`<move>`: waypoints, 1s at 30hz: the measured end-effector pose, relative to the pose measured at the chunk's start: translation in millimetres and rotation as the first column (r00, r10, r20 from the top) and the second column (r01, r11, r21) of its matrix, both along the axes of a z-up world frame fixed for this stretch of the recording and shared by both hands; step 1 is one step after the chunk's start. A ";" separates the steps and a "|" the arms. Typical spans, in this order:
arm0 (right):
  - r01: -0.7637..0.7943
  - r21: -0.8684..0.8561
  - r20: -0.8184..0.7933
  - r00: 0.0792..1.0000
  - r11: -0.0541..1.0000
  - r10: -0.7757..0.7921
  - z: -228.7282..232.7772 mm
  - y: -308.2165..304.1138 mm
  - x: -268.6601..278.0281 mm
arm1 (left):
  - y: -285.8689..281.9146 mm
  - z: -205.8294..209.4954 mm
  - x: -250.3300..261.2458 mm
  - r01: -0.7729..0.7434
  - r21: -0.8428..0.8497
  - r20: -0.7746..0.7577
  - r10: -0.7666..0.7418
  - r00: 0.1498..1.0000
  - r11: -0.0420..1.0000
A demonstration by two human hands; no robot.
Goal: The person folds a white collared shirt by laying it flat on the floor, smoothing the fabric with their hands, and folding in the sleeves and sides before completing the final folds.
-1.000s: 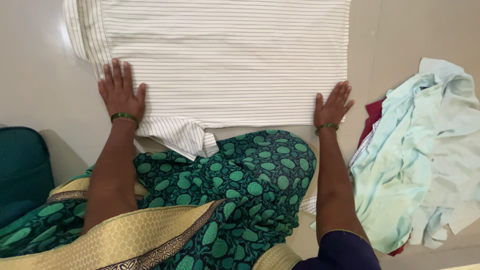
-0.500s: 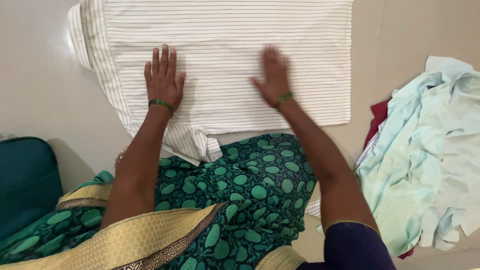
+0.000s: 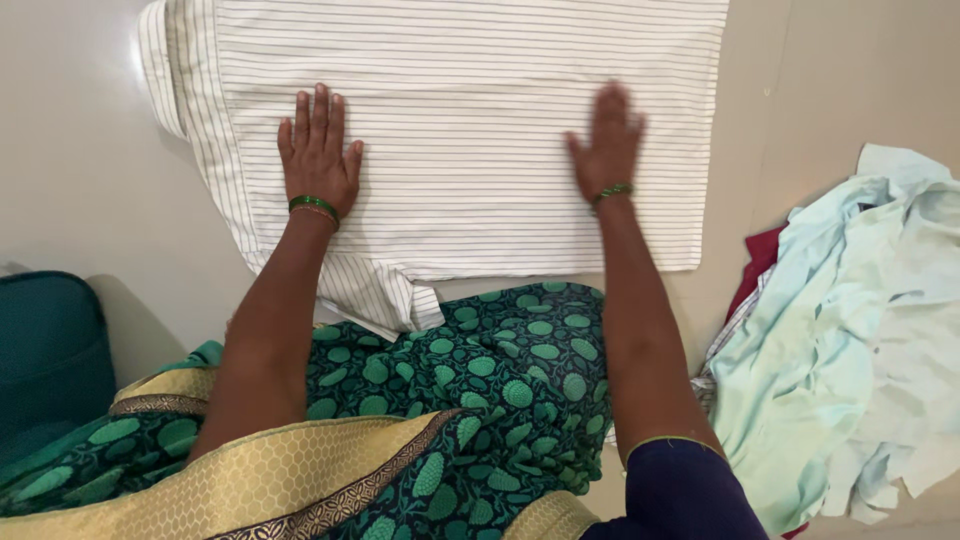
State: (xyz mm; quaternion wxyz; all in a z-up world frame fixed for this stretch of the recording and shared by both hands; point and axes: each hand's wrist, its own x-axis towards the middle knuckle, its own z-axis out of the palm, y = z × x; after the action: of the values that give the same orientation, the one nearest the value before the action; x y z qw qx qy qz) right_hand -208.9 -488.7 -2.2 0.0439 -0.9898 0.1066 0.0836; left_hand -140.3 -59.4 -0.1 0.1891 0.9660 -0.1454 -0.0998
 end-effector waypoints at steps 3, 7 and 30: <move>0.341 -0.010 0.012 0.940 0.940 -0.340 -4.2 -49.1 -23.3 | 1.3 0.4 -1.5 0.011 -0.014 -0.002 -0.011 1.000 1.000; 0.597 -0.075 0.019 0.802 0.799 -0.597 -14.6 -93.3 -54.8 | 1.1 -1.5 -0.9 0.009 -0.014 0.002 -0.009 1.000 1.000; -0.256 -0.101 0.338 0.900 0.961 0.275 40.3 -45.2 -237.2 | 71.3 79.1 -113.2 0.893 0.057 -0.409 -0.806 0.428 0.446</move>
State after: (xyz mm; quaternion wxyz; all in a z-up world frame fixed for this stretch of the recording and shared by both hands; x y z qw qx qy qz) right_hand -446.1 -533.9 38.0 0.0233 -0.9949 -0.0367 -0.0912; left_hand -253.5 11.8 79.0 0.0015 0.7410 -0.5688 -0.3569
